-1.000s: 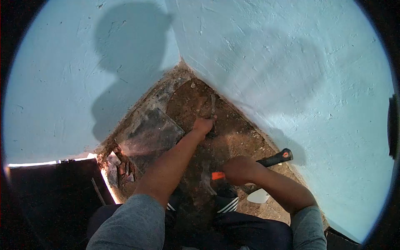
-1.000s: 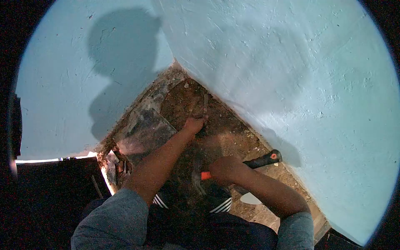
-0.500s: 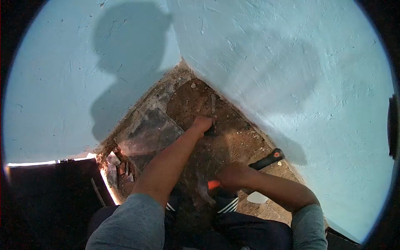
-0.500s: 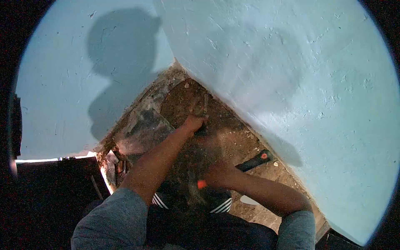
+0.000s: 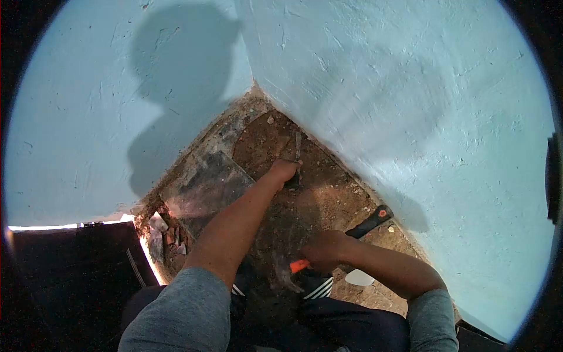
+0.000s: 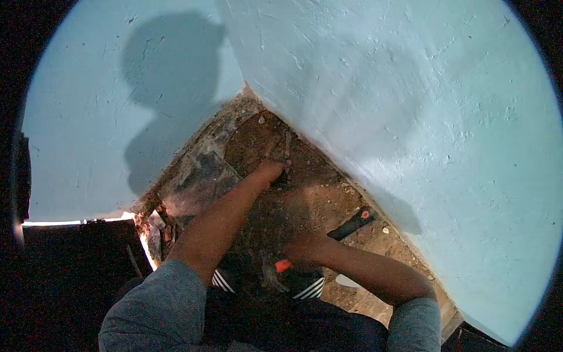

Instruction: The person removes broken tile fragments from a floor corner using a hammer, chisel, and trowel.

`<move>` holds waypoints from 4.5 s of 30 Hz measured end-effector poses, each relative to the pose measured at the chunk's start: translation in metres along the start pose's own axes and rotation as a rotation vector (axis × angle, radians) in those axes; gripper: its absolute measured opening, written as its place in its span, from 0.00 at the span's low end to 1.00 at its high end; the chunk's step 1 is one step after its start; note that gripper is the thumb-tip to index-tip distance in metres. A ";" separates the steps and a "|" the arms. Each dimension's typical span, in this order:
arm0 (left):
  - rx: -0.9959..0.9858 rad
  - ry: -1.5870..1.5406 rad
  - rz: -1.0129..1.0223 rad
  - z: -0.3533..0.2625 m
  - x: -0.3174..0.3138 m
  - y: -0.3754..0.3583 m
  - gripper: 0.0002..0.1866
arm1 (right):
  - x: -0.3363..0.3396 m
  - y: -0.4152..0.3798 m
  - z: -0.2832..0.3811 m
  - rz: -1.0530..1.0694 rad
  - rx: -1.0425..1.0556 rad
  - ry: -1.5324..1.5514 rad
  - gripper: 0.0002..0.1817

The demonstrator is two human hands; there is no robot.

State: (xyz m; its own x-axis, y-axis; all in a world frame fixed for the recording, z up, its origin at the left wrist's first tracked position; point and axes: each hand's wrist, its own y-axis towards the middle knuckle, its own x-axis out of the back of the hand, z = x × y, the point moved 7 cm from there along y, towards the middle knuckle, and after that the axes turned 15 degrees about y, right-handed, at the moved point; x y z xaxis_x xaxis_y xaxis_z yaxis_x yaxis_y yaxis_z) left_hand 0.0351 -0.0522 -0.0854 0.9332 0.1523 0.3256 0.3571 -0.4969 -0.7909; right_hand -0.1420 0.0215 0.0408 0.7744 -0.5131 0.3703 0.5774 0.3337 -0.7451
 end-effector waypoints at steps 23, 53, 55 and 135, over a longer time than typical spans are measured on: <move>-0.061 -0.102 0.212 0.017 -0.022 0.050 0.23 | 0.044 -0.015 -0.061 -0.337 -0.273 0.144 0.15; -0.338 0.282 -0.336 0.053 -0.083 0.082 0.19 | -0.009 -0.028 -0.066 -0.317 -0.317 0.185 0.14; -0.464 0.521 -0.312 0.057 -0.097 0.066 0.23 | -0.008 -0.023 -0.068 -0.315 -0.305 0.141 0.13; -0.090 -0.927 0.345 0.004 -0.116 0.023 0.17 | -0.010 -0.094 -0.099 -0.506 -0.541 0.130 0.12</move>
State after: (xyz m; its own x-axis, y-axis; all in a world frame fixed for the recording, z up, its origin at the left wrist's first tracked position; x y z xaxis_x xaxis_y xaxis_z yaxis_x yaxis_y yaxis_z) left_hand -0.0646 -0.0778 -0.1439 0.6622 0.5759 -0.4794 0.0915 -0.6971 -0.7111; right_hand -0.2298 -0.0834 0.0520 0.3916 -0.6013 0.6965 0.6210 -0.3859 -0.6823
